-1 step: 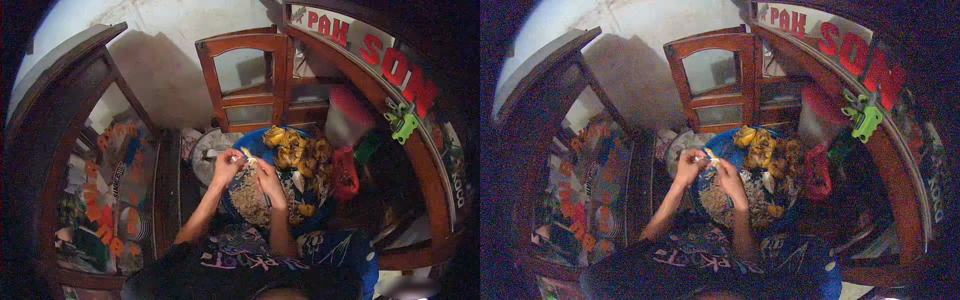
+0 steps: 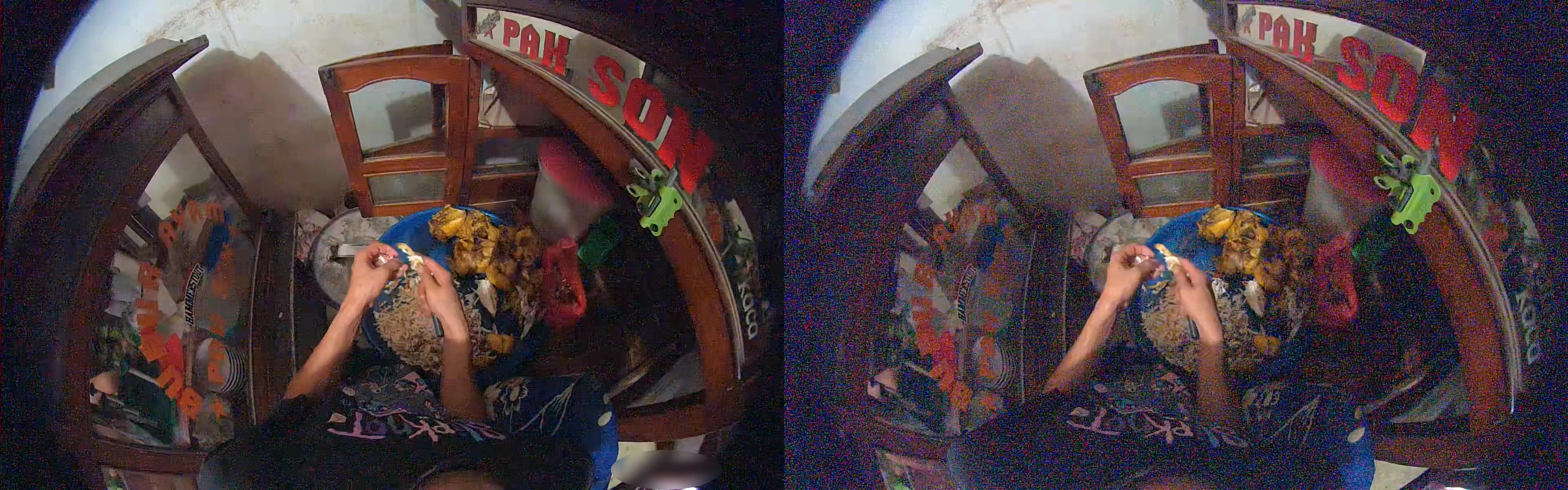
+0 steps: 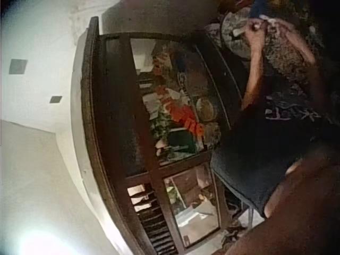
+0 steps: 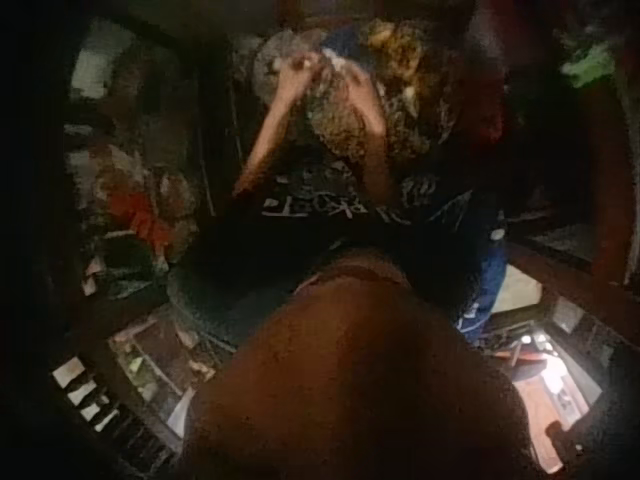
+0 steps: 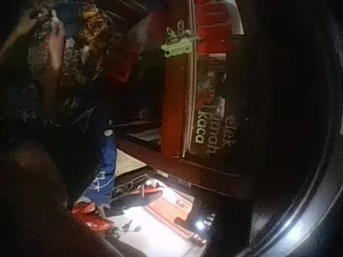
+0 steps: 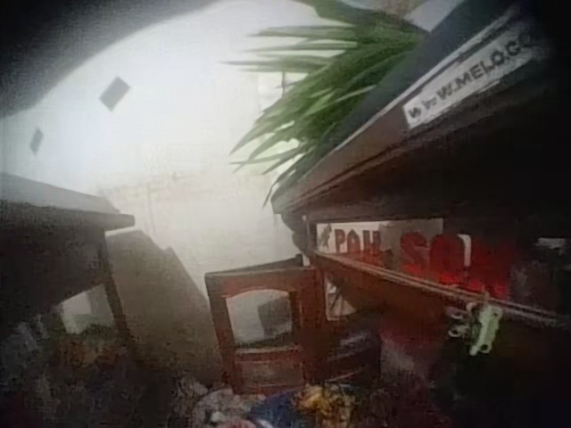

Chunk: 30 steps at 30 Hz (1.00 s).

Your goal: Shredding cooked chicken by hand into a tray.

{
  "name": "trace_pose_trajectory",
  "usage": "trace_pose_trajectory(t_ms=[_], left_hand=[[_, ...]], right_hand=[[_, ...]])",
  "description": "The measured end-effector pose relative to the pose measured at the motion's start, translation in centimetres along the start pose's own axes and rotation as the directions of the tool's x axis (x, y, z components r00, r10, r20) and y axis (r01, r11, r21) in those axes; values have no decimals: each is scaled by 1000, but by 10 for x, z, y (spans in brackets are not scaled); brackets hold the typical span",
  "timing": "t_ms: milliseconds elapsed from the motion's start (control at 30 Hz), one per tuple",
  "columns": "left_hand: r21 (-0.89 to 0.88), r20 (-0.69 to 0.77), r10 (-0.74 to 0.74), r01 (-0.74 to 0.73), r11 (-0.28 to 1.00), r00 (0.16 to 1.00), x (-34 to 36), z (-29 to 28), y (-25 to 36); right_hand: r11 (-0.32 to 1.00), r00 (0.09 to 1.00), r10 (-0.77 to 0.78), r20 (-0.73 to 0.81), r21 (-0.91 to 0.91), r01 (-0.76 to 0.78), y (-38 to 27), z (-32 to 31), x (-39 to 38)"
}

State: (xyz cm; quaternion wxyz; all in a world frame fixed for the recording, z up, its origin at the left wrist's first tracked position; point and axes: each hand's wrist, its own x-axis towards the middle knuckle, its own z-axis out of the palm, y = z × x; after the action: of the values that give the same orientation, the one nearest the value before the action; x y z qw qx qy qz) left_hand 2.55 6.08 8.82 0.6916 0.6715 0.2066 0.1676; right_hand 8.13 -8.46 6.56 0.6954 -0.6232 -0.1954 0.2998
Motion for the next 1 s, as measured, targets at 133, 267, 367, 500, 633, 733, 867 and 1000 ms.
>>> trace_pose_trajectory(t_ms=[133, 267, 367, 500, 633, 733, 867, 1000], left_hand=[[-152, 100, -148, 162, 975, 984, -8, 10, 14], [-13, 15, -62, 63, 998, 998, -9, 12, 11], [-35, 74, -172, 175, 984, 982, -6, 8, 16], [96, 55, -182, 176, 980, 982, -7, 8, 14], [10, 39, -176, 176, 984, 984, -3, 0, 5], [11, 47, -144, 144, 990, 988, -1, 0, 0], [-27, 79, -168, 171, 985, 983, 0, 1, 0], [-18, 106, -147, 150, 989, 983, -9, 7, 15]], right_hand=[[998, 985, 65, -159, 22, -62, -2, 6, -1], [999, 999, 13, 30, -49, -11, -19, 19, -9], [999, 999, 32, 44, 3, -32, -13, 13, -5], [995, 995, 94, 28, -42, -93, -10, 12, -6], [997, 976, 71, 204, -7, -71, -14, 0, -10], [999, 972, 3, 235, 39, -12, -10, -4, -9], [995, 988, 41, 151, 86, -54, -17, 3, -11], [1000, 990, 14, 138, 0, -14, -11, -2, -5]])
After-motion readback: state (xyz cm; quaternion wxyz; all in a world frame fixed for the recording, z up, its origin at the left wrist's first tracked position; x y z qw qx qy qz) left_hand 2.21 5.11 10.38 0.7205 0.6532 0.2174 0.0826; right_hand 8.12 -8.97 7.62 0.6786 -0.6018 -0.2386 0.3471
